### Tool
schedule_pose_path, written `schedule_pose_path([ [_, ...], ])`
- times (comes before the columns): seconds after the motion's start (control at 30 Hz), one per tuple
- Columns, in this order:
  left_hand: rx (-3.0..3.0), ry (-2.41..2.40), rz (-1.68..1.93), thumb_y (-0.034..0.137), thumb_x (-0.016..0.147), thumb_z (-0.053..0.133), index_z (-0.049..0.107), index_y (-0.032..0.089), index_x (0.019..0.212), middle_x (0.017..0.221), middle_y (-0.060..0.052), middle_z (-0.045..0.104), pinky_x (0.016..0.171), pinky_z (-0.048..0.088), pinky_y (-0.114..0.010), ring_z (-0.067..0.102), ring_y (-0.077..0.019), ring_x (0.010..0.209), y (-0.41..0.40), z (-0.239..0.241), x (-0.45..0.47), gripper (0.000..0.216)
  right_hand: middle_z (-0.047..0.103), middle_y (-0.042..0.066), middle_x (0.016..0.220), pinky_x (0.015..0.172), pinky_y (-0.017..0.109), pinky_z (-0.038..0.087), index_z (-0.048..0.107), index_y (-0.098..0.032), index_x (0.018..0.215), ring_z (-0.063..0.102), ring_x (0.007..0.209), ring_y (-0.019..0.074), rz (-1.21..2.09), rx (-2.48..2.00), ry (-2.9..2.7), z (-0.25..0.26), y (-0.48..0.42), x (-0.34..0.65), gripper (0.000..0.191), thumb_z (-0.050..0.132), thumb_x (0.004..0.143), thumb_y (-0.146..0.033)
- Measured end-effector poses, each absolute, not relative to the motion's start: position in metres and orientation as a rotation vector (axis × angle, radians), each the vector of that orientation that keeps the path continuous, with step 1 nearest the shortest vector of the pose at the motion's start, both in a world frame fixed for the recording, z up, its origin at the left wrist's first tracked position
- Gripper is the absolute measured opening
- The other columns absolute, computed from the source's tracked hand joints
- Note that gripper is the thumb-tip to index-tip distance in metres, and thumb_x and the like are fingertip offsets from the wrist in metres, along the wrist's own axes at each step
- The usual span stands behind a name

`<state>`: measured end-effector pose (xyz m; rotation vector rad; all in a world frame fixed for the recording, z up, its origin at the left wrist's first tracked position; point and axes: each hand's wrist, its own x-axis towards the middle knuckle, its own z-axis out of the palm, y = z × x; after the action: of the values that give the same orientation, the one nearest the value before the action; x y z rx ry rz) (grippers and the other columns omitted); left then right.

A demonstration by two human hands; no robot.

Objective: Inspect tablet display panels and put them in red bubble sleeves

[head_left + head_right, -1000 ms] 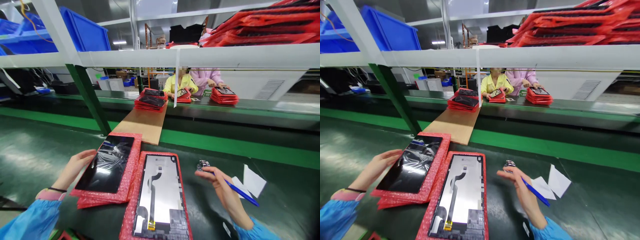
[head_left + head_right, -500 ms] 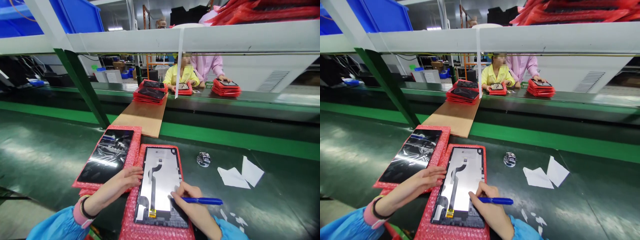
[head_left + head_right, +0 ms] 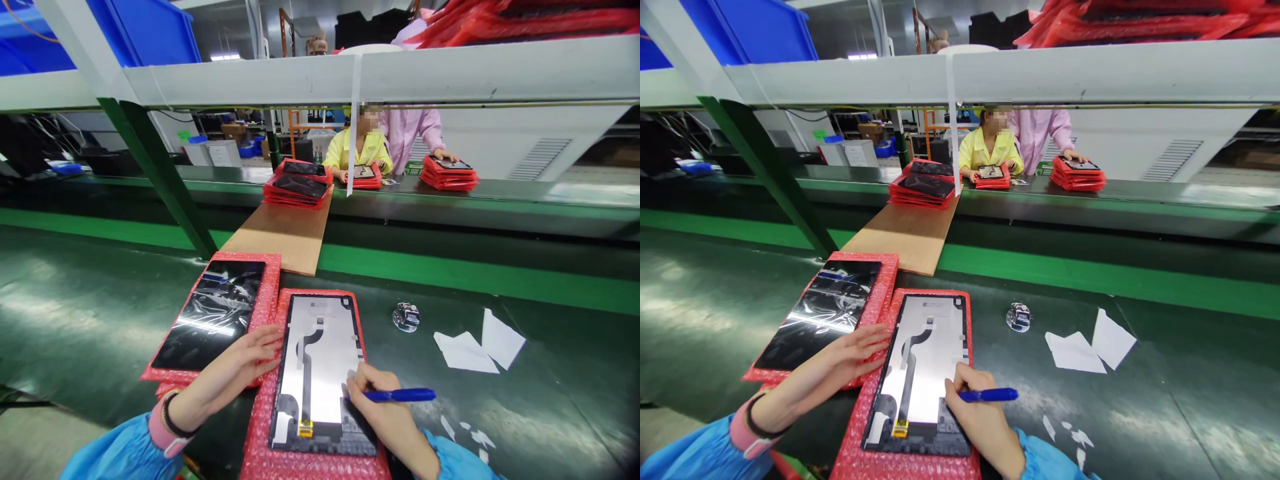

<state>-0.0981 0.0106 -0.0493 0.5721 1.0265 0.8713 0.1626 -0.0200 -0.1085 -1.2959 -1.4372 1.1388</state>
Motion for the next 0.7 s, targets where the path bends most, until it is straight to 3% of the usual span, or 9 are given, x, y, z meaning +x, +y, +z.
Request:
schedule_pose_path([
  [0.17,0.628,1.102,0.889,0.01,0.073,0.067,0.062,0.017,0.099,0.11,-0.007,0.062,0.086,0.051,-0.036,0.057,-0.0213,0.108,0.021,-0.044,-0.091,0.027,0.035,-0.008,0.048,0.046,0.023,0.024,0.036,-0.022,0.057,0.029,0.046,0.0082,1.284,-1.175,-1.112,-0.119,-0.017,0.163,0.042,0.06,0.081,-0.047],
  [0.27,0.655,1.162,0.918,0.009,0.073,0.066,0.057,0.02,0.092,0.094,-0.001,0.061,0.072,0.052,-0.03,0.06,-0.0147,0.088,0.027,-0.044,-0.085,0.024,0.032,-0.01,0.047,0.042,0.021,0.016,0.035,-0.022,0.059,0.02,0.043,0.0063,1.379,-1.1,-0.968,-0.12,-0.016,0.161,0.047,0.062,0.08,-0.055],
  [0.37,0.679,1.184,0.939,0.01,0.072,0.069,0.053,0.022,0.094,0.092,0.002,0.06,0.065,0.051,-0.025,0.06,-0.0112,0.078,0.029,-0.042,-0.079,0.03,0.033,-0.01,0.047,0.04,0.019,0.012,0.037,-0.021,0.059,0.016,0.042,0.0042,1.448,-1.047,-0.882,-0.118,-0.015,0.161,0.049,0.067,0.076,-0.056],
  [0.53,0.737,1.109,0.858,0.016,0.066,0.077,0.056,0.018,0.105,0.101,-0.005,0.067,0.067,0.054,-0.03,0.067,-0.0187,0.084,0.034,-0.045,-0.061,0.044,0.036,-0.01,0.047,0.039,0.018,0.009,0.041,-0.019,0.061,0.014,0.041,0.0021,1.496,-1.003,-0.819,-0.115,-0.014,0.161,0.05,0.071,0.073,-0.058],
  [0.7,0.771,1.058,0.782,0.013,0.056,0.081,0.064,0.01,0.096,0.084,-0.011,0.074,0.067,0.054,-0.032,0.07,-0.0229,0.071,0.039,-0.061,-0.04,0.043,0.037,-0.01,0.039,0.039,0.017,0.013,0.05,-0.019,0.067,0.018,0.036,0.002,1.48,-0.981,-0.836,-0.111,-0.015,0.162,0.046,0.067,0.076,-0.06],
])
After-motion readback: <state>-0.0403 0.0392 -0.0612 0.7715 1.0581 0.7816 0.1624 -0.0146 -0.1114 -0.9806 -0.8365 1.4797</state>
